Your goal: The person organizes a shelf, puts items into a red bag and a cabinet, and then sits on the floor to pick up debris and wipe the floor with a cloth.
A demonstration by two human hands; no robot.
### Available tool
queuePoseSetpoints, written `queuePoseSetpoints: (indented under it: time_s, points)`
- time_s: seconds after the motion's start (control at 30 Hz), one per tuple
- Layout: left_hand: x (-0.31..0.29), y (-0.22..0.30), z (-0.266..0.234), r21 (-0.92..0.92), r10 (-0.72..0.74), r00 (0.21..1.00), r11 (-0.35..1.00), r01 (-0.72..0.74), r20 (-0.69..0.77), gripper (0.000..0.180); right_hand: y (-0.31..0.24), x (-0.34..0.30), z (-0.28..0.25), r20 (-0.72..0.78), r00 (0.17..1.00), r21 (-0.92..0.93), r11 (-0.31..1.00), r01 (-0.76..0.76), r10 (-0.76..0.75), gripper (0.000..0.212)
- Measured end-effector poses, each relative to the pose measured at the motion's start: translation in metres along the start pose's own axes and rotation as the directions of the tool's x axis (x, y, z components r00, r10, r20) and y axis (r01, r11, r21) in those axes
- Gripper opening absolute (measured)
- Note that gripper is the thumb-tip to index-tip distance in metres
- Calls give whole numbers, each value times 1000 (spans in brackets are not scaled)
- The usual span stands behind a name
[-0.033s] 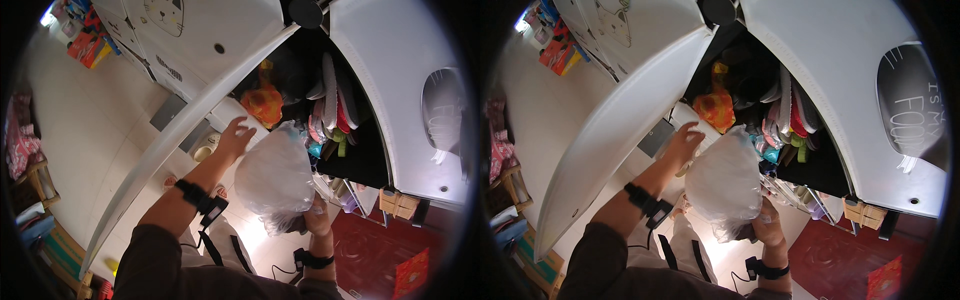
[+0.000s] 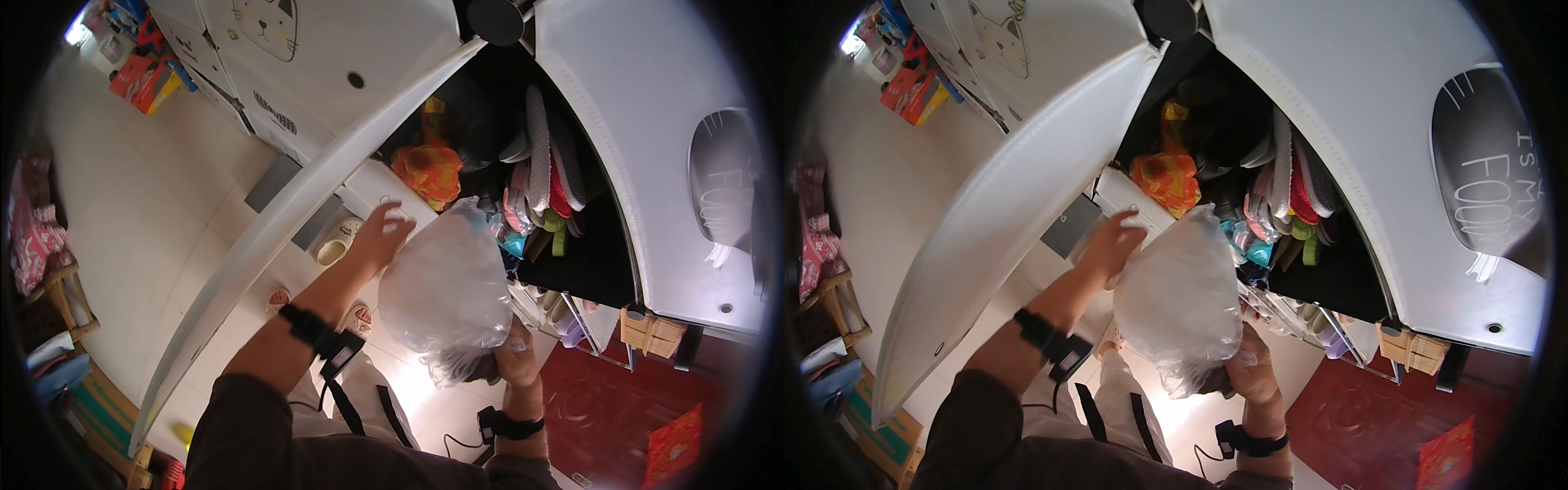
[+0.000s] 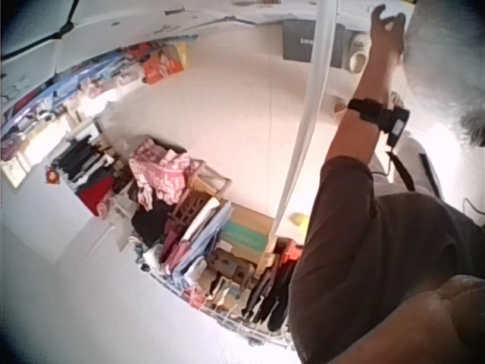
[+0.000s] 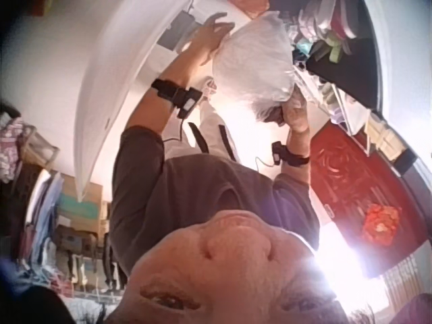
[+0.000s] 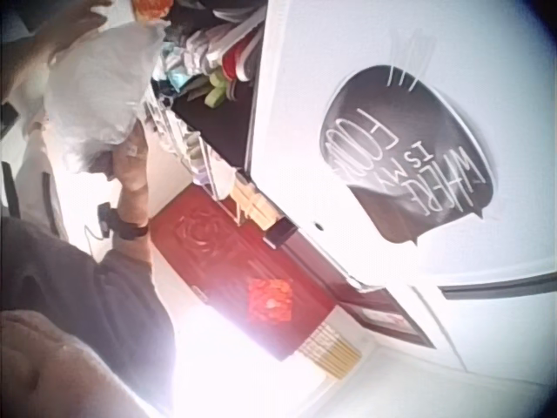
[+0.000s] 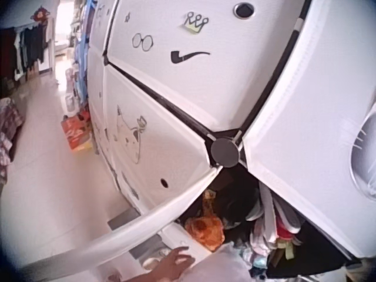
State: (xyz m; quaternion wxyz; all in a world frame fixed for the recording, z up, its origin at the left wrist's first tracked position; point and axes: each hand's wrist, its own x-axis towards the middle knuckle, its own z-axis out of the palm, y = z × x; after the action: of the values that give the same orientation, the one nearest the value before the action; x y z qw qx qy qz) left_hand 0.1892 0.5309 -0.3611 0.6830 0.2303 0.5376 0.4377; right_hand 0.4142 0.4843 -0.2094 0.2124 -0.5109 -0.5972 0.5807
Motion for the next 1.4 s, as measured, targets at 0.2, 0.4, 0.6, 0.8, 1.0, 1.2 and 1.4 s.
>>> queuePoseSetpoints:
  time_s: [0.2,0.4,0.6,0.8,1.0,1.2,1.4]
  points:
    - [-74,-57,-2,-388,-8,843,885,255,537,70,20,5,29,132,983,252,955,-160,130,30]
    - [-104,-45,-17,-496,-137,777,699,516,615,66,62,8,68,-76,991,-24,994,-109,107,62]
    - [-106,-32,-22,-372,-201,741,762,529,641,64,56,17,72,265,962,54,994,-90,73,64]
    - [-99,-30,-32,-617,112,941,778,117,319,49,41,56,65,237,957,-100,975,197,-169,56]
    - [-112,-49,-76,-589,-210,973,799,116,-92,28,-43,186,-7,-316,937,55,983,174,-148,53]
    - [-138,-69,-81,-536,-321,939,817,211,-121,33,-87,314,-42,-536,833,-200,979,31,-136,50]
    - [-153,-73,-102,-523,-354,923,822,227,-154,31,-62,341,-47,-571,813,-40,993,111,-113,47]
